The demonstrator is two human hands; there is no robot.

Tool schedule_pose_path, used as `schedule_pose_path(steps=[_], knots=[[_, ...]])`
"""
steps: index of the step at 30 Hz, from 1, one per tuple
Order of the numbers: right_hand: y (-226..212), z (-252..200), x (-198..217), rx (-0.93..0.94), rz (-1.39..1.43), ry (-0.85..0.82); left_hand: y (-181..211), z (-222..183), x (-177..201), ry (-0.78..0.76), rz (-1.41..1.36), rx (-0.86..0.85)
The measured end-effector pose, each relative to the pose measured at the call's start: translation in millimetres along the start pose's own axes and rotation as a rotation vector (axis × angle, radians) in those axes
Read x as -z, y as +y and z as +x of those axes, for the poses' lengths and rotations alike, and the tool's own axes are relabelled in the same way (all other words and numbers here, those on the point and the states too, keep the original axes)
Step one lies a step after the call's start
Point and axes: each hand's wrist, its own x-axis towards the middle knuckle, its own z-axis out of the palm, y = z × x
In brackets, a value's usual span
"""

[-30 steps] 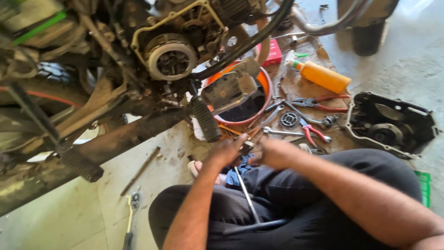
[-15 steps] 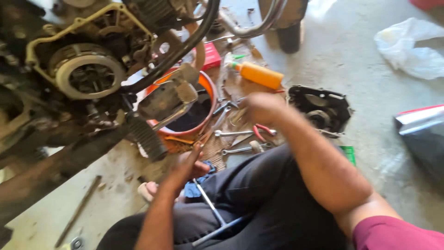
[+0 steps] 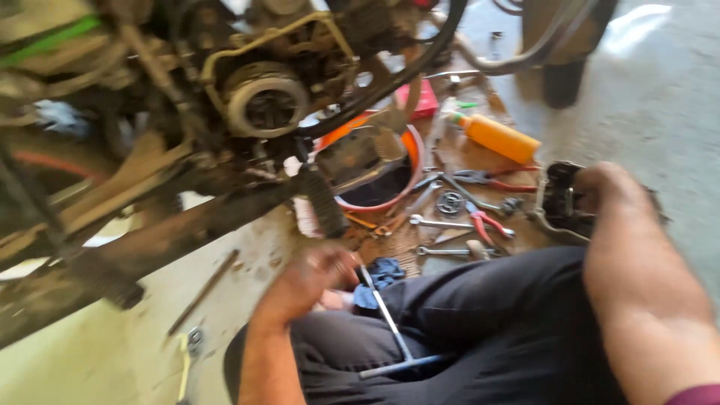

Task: The person sits on the floor in front of a raised motorcycle and uses a T-handle wrench to loosen the nut on the engine's flywheel rotor. They then hold a punch against the component and strike it with a hammer, before pulling the round rotor plate off the engine and handling it in their lap.

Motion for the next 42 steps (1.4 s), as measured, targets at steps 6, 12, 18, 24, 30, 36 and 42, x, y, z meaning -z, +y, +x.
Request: schedule_pose_path(steps=[6,12,18,24,30,36,42], knots=[[-35,0,-44,-0.063,0.054,0.063,41,29,66,1.251,0.340,-0.458],[-131,-67,-69,-0.035,0.164,0.101,65,104,99,1.392,0.499,-0.467],[-156,-97,-53,0.013,0.037,0.073,80,109,87,1.539,0.688,-0.360],[-158,-94,-55,0.058,0.012,0.103,67,115,92,1.650,0.818,-0.470],[-158,-102,-49,0.032,0.069,0.076,47,110,91,1.591,0.854,-0.510],[-158,-95,-55,0.059,0.370,-0.024,69,89,56,1.408,0.214,-0.565],[-160,-91,-59,0.066,0.397,-0.058,41,131,80,0.976,-0.931,-0.496]])
